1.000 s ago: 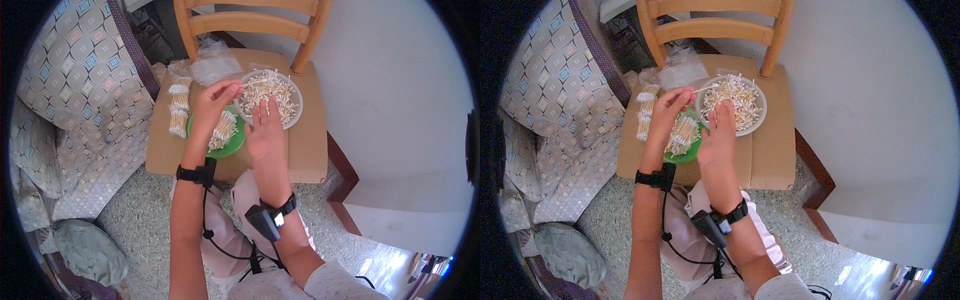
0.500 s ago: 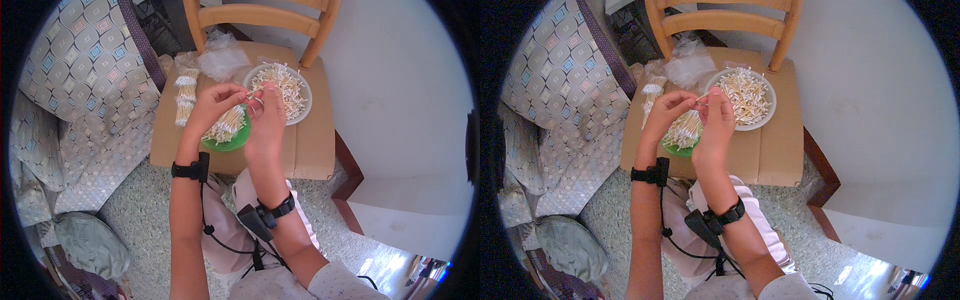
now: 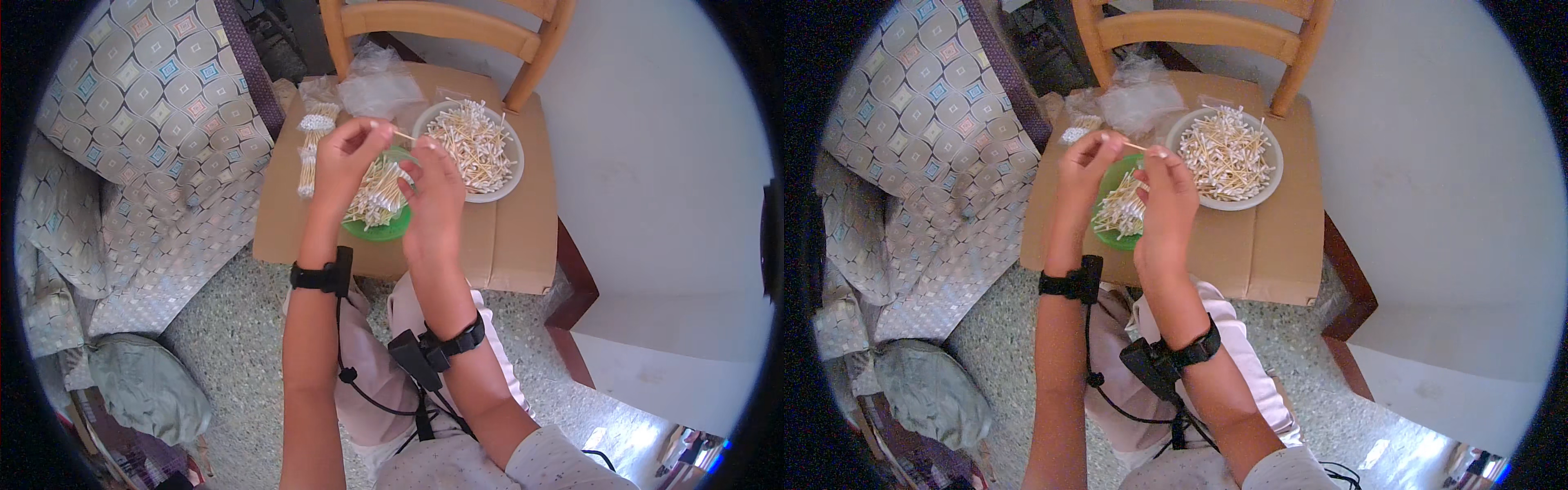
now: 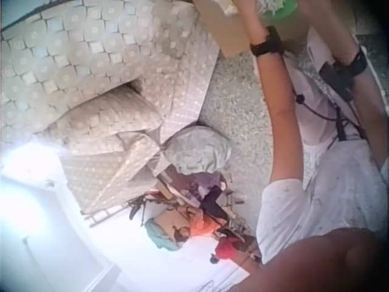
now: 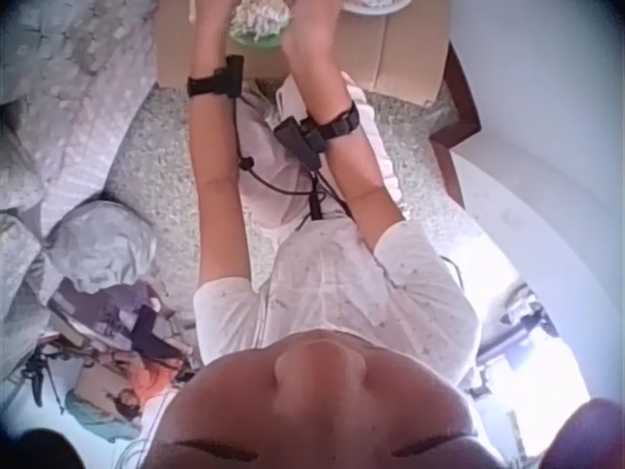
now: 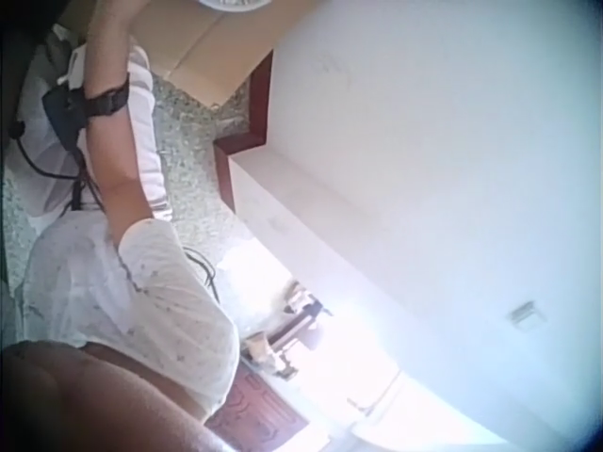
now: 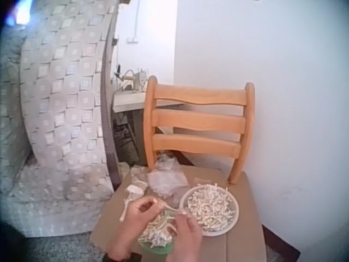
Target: Sort cotton swabs into groups and place them into small plastic bags.
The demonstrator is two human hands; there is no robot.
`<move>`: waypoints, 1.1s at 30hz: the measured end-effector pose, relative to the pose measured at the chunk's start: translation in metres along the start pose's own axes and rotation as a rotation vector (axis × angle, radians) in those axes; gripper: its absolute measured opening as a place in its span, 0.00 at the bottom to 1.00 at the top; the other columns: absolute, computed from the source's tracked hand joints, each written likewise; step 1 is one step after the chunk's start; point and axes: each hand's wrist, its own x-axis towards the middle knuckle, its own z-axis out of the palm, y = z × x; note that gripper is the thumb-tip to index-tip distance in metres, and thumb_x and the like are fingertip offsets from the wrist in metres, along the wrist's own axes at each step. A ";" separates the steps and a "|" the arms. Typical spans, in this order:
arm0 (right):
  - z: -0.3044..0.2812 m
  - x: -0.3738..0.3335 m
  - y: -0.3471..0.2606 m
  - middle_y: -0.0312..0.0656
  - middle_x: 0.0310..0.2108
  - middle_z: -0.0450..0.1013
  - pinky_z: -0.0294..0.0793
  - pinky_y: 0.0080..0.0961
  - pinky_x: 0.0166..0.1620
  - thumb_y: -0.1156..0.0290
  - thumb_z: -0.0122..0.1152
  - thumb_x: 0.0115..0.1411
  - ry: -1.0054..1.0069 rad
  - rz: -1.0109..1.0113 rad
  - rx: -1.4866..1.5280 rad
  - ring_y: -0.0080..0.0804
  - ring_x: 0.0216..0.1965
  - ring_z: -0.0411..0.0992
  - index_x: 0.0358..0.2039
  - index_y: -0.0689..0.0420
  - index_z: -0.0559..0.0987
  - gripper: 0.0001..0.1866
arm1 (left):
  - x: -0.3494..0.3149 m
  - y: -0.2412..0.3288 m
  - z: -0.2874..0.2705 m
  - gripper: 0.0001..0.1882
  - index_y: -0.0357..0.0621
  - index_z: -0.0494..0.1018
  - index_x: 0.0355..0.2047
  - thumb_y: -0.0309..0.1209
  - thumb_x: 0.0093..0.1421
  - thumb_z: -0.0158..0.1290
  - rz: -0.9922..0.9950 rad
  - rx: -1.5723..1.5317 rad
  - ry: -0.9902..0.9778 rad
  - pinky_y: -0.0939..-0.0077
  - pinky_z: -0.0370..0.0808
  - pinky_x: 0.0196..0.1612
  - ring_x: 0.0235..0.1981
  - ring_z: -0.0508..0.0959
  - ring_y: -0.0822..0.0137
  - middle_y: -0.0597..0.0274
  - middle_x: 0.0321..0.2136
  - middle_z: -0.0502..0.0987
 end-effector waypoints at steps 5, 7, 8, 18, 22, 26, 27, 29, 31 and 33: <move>0.005 -0.007 0.005 0.29 0.33 0.71 0.65 0.19 0.38 0.64 0.55 0.60 -0.050 0.239 0.007 0.17 0.35 0.67 0.38 0.53 0.76 0.09 | 0.002 0.004 0.021 0.08 0.36 0.76 0.32 0.29 0.58 0.56 0.118 -0.013 0.261 0.84 0.68 0.33 0.28 0.71 0.79 0.67 0.27 0.75; 0.005 -0.008 0.010 0.29 0.34 0.71 0.65 0.19 0.40 0.63 0.54 0.60 -0.124 0.216 0.010 0.18 0.36 0.68 0.39 0.53 0.76 0.10 | 0.004 0.003 0.018 0.08 0.36 0.76 0.32 0.29 0.57 0.56 0.150 0.010 0.302 0.85 0.68 0.33 0.28 0.71 0.79 0.67 0.27 0.75; 0.004 -0.007 0.010 0.29 0.34 0.71 0.65 0.19 0.40 0.63 0.54 0.60 -0.125 0.219 0.010 0.18 0.36 0.68 0.39 0.53 0.76 0.10 | 0.004 0.002 0.016 0.08 0.35 0.76 0.32 0.29 0.57 0.56 0.183 0.031 0.342 0.85 0.68 0.33 0.28 0.71 0.79 0.67 0.27 0.75; -0.001 0.004 0.006 0.29 0.37 0.71 0.63 0.19 0.43 0.62 0.57 0.60 -0.030 0.017 0.143 0.19 0.39 0.68 0.44 0.55 0.74 0.15 | -0.001 0.008 0.010 0.07 0.37 0.78 0.34 0.27 0.57 0.55 0.196 0.118 0.102 0.85 0.68 0.34 0.30 0.71 0.78 0.67 0.29 0.74; 0.000 0.003 0.001 0.30 0.40 0.71 0.63 0.17 0.44 0.63 0.56 0.61 -0.025 -0.017 0.167 0.19 0.40 0.68 0.49 0.56 0.72 0.18 | -0.004 0.010 0.010 0.08 0.39 0.79 0.35 0.29 0.57 0.55 0.175 0.083 0.046 0.84 0.68 0.34 0.30 0.72 0.77 0.67 0.30 0.74; 0.000 0.000 0.000 0.31 0.42 0.71 0.63 0.17 0.44 0.65 0.55 0.62 -0.041 -0.005 0.141 0.18 0.40 0.68 0.51 0.57 0.71 0.19 | -0.005 0.000 0.007 0.09 0.39 0.78 0.35 0.30 0.57 0.56 0.098 0.129 0.092 0.82 0.68 0.36 0.31 0.73 0.75 0.65 0.30 0.75; 0.000 -0.002 0.000 0.31 0.42 0.71 0.63 0.17 0.44 0.65 0.55 0.62 -0.039 -0.011 0.137 0.17 0.40 0.67 0.52 0.57 0.71 0.19 | -0.005 -0.002 0.006 0.09 0.39 0.78 0.35 0.30 0.57 0.56 0.096 0.128 0.092 0.82 0.68 0.36 0.31 0.73 0.75 0.65 0.30 0.75; -0.001 -0.004 0.000 0.31 0.42 0.71 0.64 0.17 0.44 0.65 0.54 0.62 -0.035 -0.014 0.133 0.17 0.39 0.67 0.52 0.57 0.70 0.19 | -0.002 -0.003 0.003 0.09 0.39 0.78 0.35 0.31 0.57 0.56 0.106 0.244 0.060 0.82 0.69 0.36 0.32 0.73 0.75 0.65 0.31 0.76; -0.001 -0.003 -0.001 0.31 0.44 0.71 0.64 0.16 0.44 0.66 0.55 0.62 -0.046 -0.032 0.140 0.16 0.38 0.67 0.53 0.57 0.70 0.20 | 0.001 -0.005 0.005 0.09 0.39 0.78 0.35 0.30 0.57 0.56 0.106 0.173 0.052 0.82 0.69 0.36 0.31 0.73 0.75 0.65 0.31 0.76; -0.001 0.000 -0.001 0.32 0.44 0.71 0.64 0.16 0.43 0.66 0.56 0.62 -0.072 -0.038 0.152 0.15 0.37 0.66 0.53 0.56 0.70 0.20 | 0.002 -0.007 0.005 0.08 0.39 0.78 0.34 0.30 0.57 0.57 0.107 0.100 0.043 0.82 0.69 0.36 0.31 0.73 0.75 0.65 0.31 0.76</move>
